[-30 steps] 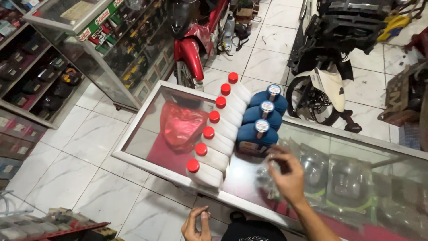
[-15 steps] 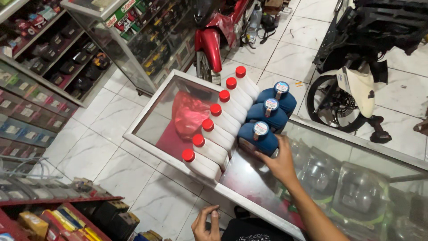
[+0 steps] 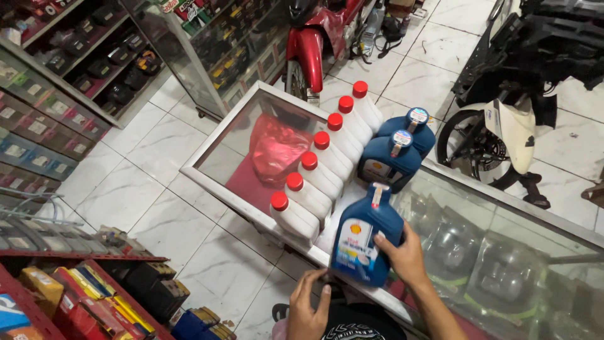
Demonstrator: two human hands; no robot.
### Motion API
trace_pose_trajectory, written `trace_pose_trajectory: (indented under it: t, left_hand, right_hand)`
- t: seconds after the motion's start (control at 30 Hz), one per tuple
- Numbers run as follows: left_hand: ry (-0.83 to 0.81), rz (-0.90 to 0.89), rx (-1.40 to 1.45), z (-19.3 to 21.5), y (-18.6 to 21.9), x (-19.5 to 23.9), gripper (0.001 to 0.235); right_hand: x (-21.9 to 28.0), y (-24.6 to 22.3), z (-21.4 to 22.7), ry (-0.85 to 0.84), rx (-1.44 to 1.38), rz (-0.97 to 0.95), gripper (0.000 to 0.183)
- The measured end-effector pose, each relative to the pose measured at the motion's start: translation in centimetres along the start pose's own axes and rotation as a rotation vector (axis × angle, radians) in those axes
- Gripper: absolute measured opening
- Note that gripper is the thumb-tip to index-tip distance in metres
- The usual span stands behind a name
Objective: The person repeatedly picks up blue and white plastic bottles from a glass display counter and places them onto a red metal shelf. The person handles the bottles one by one, moving them from the counter to the shelf in a repetitive sequence.
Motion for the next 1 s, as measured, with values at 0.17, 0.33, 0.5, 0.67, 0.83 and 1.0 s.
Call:
trace_pose_trajectory:
  t: [0.17,0.33,0.5,0.67,0.83,1.0]
  left_hand:
    - [-0.117,0.038,0.047,0.9,-0.1,-0.2,0.058]
    - [-0.264,0.123,0.188,3.4,-0.2,-0.5,0.076]
    - [-0.162,0.151,0.217,8.9,-2.5,-0.3,0.08]
    - [0.162,0.046,0.068,16.6,-2.4,1.5,0.078]
    - [0.318,0.123,0.196,23.8,-0.3,3.3,0.059]
    - [0.549,0.125,0.121,30.0,1.7,6.9,0.059]
  right_hand:
    - [3.6,1.8,-2.9,-0.224,-0.231,-0.017,0.075]
    - [5.8,0.2,-8.0,-0.437,-0.213,0.04,0.091]
    - [5.9,-2.5,-15.7,-0.677,-0.18,0.077,0.078]
    - [6.0,-4.1,-24.0,-0.837,-0.174,0.077,0.084]
    - [7.4,-4.8,-32.3,-1.018,-0.234,0.07,0.091]
    - [8.9,-4.4,-40.1,-1.202,-0.218,0.174,0.083]
Point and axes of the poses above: each hand's wrist, its own x-axis away from the middle knuckle, its own z-axis out of the back of the hand, y = z × x, the point moved 10 cm from there along -x, towards the middle knuckle
